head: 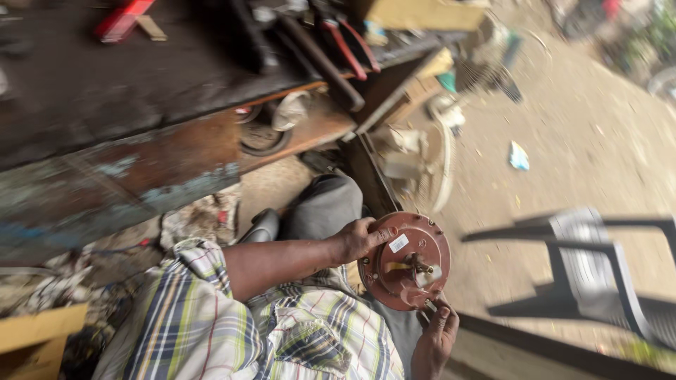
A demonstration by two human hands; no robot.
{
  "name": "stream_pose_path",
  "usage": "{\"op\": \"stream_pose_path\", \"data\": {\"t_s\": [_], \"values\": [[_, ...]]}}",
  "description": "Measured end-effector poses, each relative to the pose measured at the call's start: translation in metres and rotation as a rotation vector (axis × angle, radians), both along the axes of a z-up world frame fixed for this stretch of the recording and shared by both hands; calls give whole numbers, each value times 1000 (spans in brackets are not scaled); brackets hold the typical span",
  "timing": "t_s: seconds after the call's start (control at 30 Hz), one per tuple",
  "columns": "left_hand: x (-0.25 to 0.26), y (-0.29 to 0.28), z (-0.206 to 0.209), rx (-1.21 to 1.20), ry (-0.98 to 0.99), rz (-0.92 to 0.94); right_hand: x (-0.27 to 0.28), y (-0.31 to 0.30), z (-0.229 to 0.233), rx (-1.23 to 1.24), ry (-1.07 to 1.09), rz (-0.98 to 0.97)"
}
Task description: The person sits at a cluttered workbench and handles a reddish-brown circular electrical component with wires. They connect a blue wire to the component and test it by touching the wire to a terminal, causing a small fan blade attached to the component to spin. The person then disconnects the wire and places the component back on the table.
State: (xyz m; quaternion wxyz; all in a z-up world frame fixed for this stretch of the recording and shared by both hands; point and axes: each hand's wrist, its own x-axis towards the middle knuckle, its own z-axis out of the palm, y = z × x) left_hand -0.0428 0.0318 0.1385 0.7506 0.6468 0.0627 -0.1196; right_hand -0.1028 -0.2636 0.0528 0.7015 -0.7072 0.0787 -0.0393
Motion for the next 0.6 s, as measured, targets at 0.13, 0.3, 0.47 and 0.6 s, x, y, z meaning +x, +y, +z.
{"op": "stream_pose_path", "data": {"t_s": [0.13,0.3,0.47,0.6], "values": [[-38,43,21,11,-91,197,28,35,10,51,-5,280],[-96,87,66,-1,-269,484,54,88,38,-14,-83,677],[-142,122,119,6,-327,710,59,152,93,-25,-232,1014],[-157,150,124,133,-350,933,62,203,137,116,-384,1212]]}}
